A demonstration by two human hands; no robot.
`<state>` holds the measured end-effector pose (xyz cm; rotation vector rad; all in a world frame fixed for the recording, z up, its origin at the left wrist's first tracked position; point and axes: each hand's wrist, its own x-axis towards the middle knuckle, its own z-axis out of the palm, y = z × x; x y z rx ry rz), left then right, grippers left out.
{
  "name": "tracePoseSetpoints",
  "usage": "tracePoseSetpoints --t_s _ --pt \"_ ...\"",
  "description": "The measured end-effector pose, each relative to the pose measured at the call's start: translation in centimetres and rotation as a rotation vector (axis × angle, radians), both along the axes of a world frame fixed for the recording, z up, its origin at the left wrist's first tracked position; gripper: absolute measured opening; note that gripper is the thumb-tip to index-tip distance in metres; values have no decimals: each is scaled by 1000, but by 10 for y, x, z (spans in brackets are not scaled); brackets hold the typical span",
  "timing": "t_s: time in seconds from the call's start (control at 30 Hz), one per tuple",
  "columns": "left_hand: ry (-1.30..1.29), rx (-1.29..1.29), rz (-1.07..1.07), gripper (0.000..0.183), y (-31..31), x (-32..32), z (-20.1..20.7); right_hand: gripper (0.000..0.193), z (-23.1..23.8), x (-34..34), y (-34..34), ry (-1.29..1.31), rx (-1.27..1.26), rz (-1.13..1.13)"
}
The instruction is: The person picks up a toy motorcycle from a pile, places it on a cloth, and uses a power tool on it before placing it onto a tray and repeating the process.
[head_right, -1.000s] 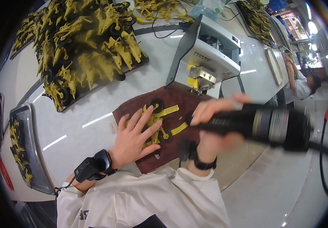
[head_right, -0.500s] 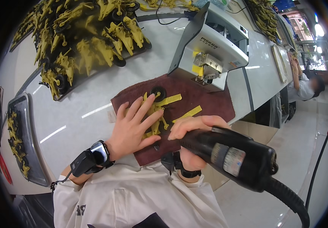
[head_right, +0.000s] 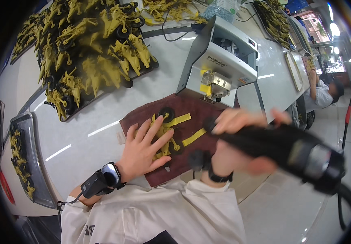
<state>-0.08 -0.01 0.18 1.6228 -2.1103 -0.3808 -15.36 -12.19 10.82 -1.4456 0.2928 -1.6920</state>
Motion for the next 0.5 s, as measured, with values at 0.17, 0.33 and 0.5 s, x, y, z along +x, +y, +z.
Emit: tracePoseSetpoints --t_s 0.17,0.33,0.5 --pt "12 0 8 64 0 3 -2 78 1 21 -59 240 54 -444" --pt "29 7 -1 66 0 6 -2 75 2 13 -32 279 254 -282" --pt "52 3 10 67 1 6 -3 88 -25 2 41 113 135 307"
